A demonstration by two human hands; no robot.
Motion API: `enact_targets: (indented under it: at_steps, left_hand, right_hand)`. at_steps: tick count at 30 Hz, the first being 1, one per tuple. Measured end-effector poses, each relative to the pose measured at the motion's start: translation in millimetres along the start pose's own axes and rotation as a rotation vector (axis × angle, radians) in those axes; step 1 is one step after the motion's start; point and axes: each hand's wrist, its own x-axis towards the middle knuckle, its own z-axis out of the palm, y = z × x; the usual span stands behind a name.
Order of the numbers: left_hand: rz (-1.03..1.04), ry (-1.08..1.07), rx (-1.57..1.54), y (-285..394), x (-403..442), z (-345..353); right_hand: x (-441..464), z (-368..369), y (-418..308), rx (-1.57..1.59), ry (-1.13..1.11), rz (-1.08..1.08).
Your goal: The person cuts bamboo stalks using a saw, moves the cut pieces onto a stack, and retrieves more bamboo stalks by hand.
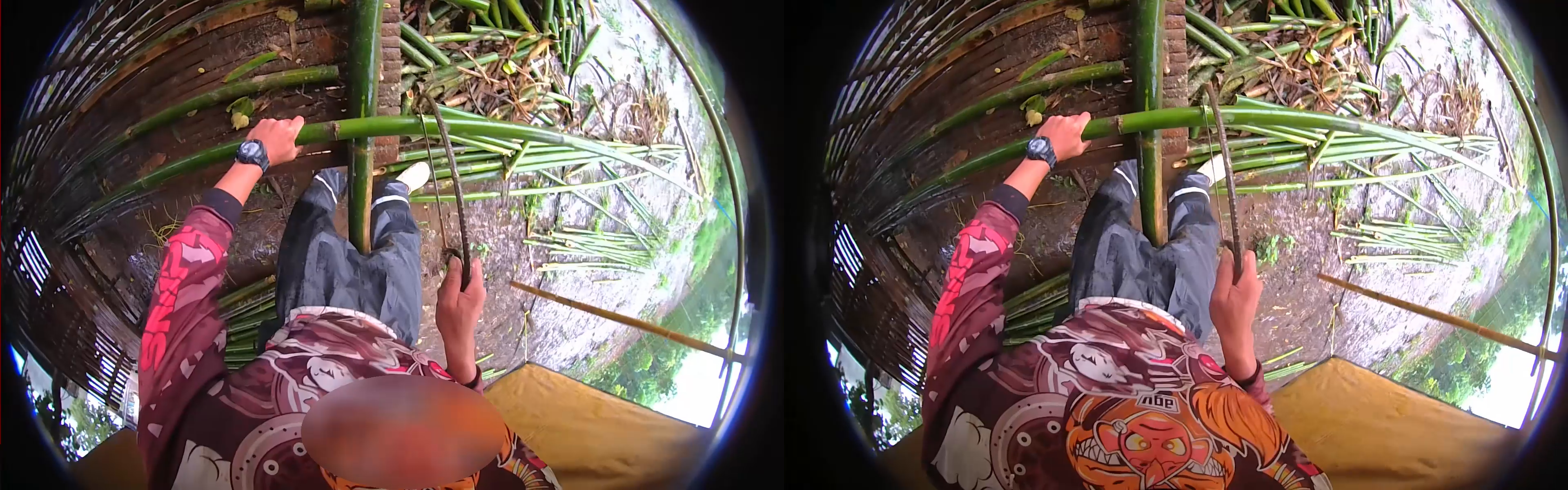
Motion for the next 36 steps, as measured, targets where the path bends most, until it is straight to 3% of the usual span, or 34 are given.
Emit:
enact_targets:
  at_steps: [2,4,9,11,15,19,24,28,30,33,36]
  left_hand:
    - [0.011,-0.002,0.006,0.1,0.4,-2.9]
    - [0.035,0.029,-0.012,-1.0,2.1,1.2]
    - [-0.045,-0.12,0.029,11.9,-1.0,-14.5]
    - [-0.057,0.229,0.12,16.7,-5.9,-4.2]
    - [-0.198,0.314,0.028,22.6,-4.6,10.4]
    - [-0.061,0.316,0.006,12.5,-5.6,14.2]
    - [-0.049,0.196,0.061,6.8,3.0,1.1]
    - [-0.082,0.109,0.044,4.2,7.5,-0.9]
    - [-0.085,0.123,0.028,3.4,9.0,-0.1]
    - [-0.082,0.172,0.025,2.7,5.1,2.2]
    - [-0.075,0.138,0.0,3.0,9.3,0.0]
  right_hand:
    - [42.4,26.6,0.5,0.02,0.139,-0.292]
    - [126.1,65.7,-10.2,-0.034,0.054,-0.2]
    - [136.6,81.3,-18.2,0.005,0.132,-0.34]
    - [130.3,85.8,-16.9,0.027,0.126,-0.292]
    - [121.8,99.9,21.2,0.14,0.223,-0.375]
    - [133.9,125.7,70.7,0.247,0.249,-0.467]
    - [131.6,103.4,24.1,0.216,0.155,-0.298]
    - [52.4,44.9,15.9,0.043,0.116,-0.357]
    - [0.9,12.3,20.6,0.082,0.039,-0.022]
    - [10.9,6.2,0.4,0.056,0.034,-0.095]
    - [107.5,67.8,-13.7,-0.004,0.126,-0.254]
